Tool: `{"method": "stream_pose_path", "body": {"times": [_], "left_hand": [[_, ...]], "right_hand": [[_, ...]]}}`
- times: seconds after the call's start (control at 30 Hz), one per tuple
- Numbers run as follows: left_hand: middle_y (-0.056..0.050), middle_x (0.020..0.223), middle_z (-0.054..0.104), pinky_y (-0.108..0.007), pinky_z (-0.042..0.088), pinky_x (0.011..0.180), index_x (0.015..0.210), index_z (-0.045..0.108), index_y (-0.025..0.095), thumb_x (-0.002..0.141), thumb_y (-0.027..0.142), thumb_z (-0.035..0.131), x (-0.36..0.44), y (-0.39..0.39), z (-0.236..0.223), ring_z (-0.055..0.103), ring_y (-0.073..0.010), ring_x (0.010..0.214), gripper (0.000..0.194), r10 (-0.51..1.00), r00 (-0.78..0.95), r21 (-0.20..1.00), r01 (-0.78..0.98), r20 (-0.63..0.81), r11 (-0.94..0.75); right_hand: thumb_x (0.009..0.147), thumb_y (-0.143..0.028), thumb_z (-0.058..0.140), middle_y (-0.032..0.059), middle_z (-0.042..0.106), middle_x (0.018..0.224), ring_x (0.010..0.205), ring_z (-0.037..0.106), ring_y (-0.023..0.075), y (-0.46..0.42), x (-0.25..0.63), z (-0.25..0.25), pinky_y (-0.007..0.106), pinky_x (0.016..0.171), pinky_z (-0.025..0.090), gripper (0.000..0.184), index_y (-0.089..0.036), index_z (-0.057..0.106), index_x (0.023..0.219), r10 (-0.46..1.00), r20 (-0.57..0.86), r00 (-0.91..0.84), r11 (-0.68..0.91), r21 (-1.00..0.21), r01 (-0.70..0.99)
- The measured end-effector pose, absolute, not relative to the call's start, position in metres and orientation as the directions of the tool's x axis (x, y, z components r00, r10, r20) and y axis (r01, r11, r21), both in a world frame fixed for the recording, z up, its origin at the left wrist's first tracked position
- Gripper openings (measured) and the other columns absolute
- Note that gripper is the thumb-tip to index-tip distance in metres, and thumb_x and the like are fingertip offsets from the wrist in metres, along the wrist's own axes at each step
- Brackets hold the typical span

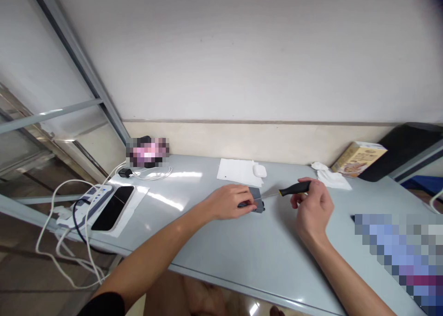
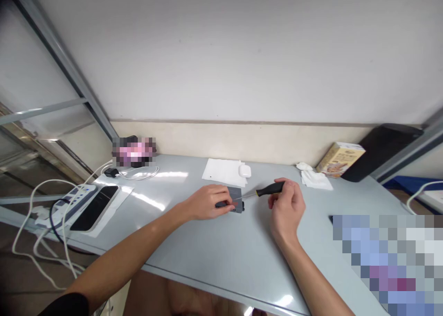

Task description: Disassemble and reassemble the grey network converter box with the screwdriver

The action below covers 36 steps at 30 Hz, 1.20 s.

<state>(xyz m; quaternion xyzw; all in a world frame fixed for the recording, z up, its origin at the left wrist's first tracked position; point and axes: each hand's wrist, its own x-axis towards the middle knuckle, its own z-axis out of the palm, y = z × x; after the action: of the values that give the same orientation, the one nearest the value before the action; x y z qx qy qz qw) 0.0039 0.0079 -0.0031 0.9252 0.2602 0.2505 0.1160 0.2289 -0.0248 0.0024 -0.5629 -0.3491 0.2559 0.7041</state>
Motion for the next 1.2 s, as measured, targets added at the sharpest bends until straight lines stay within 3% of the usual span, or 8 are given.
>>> {"method": "stream_pose_path", "body": {"times": [0.13,0.23,0.53,0.8,0.97,1.2], "left_hand": [[-0.002,0.089,0.071,-0.030,0.048,0.068,0.095,0.065,0.021,0.102,0.041,0.064,0.003,0.009,-0.002,0.064,-0.0158,0.077,0.021,0.645,0.669,0.404,0.510,0.369,-0.759],[-0.003,0.095,0.072,-0.029,0.048,0.069,0.104,0.066,0.022,0.103,0.037,0.062,0.001,0.010,0.000,0.065,-0.0158,0.081,0.016,0.665,0.655,0.422,0.522,0.358,-0.741],[-0.005,0.096,0.072,-0.029,0.052,0.075,0.106,0.073,0.021,0.108,0.036,0.054,0.001,0.010,-0.003,0.067,-0.0163,0.084,0.025,0.549,0.718,0.353,0.426,0.427,-0.833],[-0.006,0.097,0.071,-0.029,0.052,0.078,0.102,0.075,0.019,0.110,0.031,0.046,-0.011,0.020,0.008,0.067,-0.0158,0.084,0.032,0.574,0.708,0.277,0.503,0.411,-0.819],[-0.007,0.099,0.070,-0.031,0.052,0.081,0.106,0.074,0.019,0.109,0.028,0.046,-0.030,0.037,0.012,0.067,-0.0192,0.091,0.030,0.718,0.536,0.268,0.685,0.445,-0.677],[-0.007,0.110,0.068,-0.033,0.054,0.086,0.112,0.076,0.022,0.106,0.028,0.051,-0.055,0.062,-0.007,0.067,-0.0221,0.103,0.027,0.888,0.370,0.327,0.833,0.272,-0.447]], "right_hand": [[0.095,-0.059,0.056,-0.0013,0.050,0.071,0.047,0.043,0.0129,-0.021,0.229,0.002,0.032,0.042,0.033,0.039,-0.023,0.066,0.086,0.759,0.177,0.627,0.255,-0.966,-0.035],[0.095,-0.059,0.055,-0.0046,0.049,0.067,0.045,0.044,0.0099,-0.021,0.227,0.002,0.026,0.041,0.033,0.042,-0.019,0.066,0.088,0.766,0.175,0.618,0.268,-0.962,-0.060],[0.097,-0.055,0.055,-0.0056,0.050,0.066,0.044,0.044,0.0090,-0.021,0.227,0.002,0.025,0.040,0.033,0.039,-0.019,0.067,0.089,0.773,0.148,0.618,0.247,-0.966,-0.078],[0.097,-0.052,0.054,-0.0049,0.051,0.069,0.044,0.044,0.0082,-0.019,0.227,0.002,0.024,0.040,0.032,0.036,-0.019,0.066,0.089,0.758,0.135,0.638,0.254,-0.962,-0.097],[0.095,-0.053,0.054,-0.0044,0.052,0.068,0.044,0.044,0.0088,-0.018,0.228,0.002,0.025,0.041,0.032,0.035,-0.020,0.066,0.088,0.761,0.101,0.641,0.223,-0.968,-0.112],[0.095,-0.050,0.053,-0.0040,0.053,0.069,0.045,0.043,0.0091,-0.019,0.227,0.003,0.026,0.042,0.031,0.034,-0.020,0.066,0.089,0.768,0.079,0.635,0.195,-0.974,-0.115]]}}
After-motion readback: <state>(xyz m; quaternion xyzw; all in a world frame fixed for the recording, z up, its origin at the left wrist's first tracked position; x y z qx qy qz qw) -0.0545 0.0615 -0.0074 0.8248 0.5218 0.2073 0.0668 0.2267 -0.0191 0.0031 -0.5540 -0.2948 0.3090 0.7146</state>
